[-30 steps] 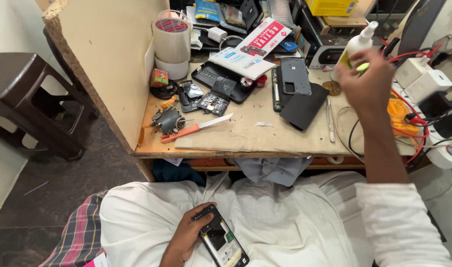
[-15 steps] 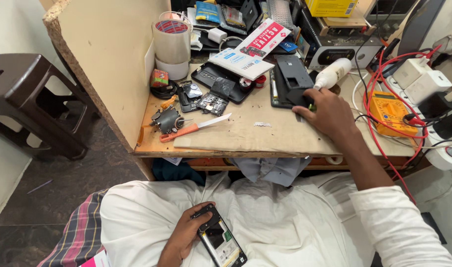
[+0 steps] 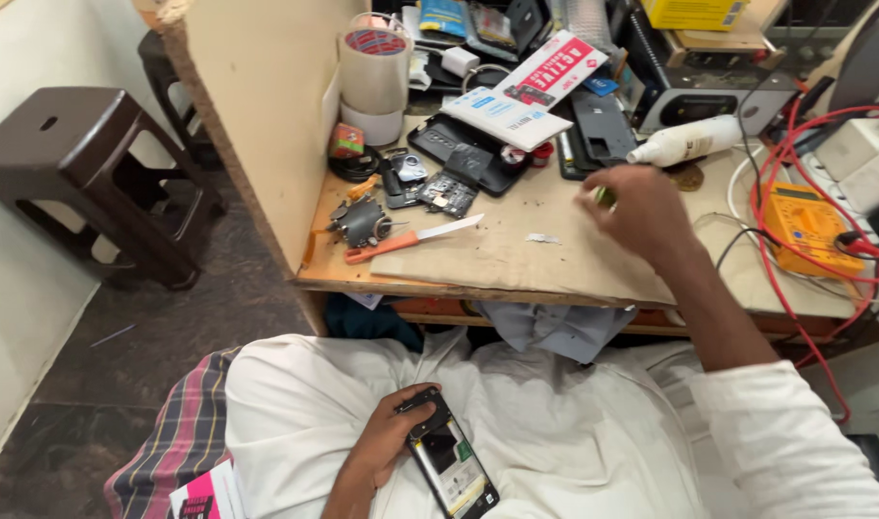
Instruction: The person sits on the floor and works on a smartphone. They remove its case, spray and wipe the phone, pry off the back cover to expose the battery and internals, then use a green pry tool to work on components inside the open phone resting on the bench.
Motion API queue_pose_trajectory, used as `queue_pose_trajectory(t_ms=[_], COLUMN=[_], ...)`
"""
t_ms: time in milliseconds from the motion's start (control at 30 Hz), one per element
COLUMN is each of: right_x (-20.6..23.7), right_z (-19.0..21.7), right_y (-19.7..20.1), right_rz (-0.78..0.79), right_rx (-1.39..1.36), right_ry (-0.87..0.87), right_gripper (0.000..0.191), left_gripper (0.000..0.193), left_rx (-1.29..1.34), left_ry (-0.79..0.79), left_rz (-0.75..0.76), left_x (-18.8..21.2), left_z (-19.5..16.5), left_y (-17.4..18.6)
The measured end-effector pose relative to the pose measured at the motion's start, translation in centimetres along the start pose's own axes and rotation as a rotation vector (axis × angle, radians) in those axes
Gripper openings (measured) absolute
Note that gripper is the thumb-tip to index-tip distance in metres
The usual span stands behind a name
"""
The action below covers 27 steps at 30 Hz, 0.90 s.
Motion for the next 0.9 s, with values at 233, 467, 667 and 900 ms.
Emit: queue_pose_trajectory(t_ms=[233,467,667,900], right_x=[1.2,1.4,3.9,13.5], right_z=[3.5,-0.7,-5.6,-6.6], right_y=[-2.5,-2.0,1.8,0.9], right_rz=[0.17,0.056,-0.171,-0.038], right_rx=[0.034,0.178,0.063,-0.811], right_ry=[0.134,-0.104,-0.244,-0.441], right_gripper=[0.019,0.015,0.028,0.034], left_gripper=[0.039,0.041,0.043,0.04], left_rx=[-0.016,0.069,0.192,0.334], left_ry=[0.006,-0.054,-0.374,-0.752], left_rz=[-0.008,0.0,0.125,0.177], left_x=[0.1,0.7,1.6,-3.0], left_z=[-0.2,-0.7,-5.4,-13.4], left_y=[0.0,-0.7,-6.4,-18.7])
Point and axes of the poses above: each hand's wrist, its own x-axis away from the middle knuckle, its own y-axis out of the back of the hand, z = x × y, the point moved 5 cm from there along -x, towards the middle knuckle, and after that the axes turned 13 degrees about z, right-handed, at the moved point
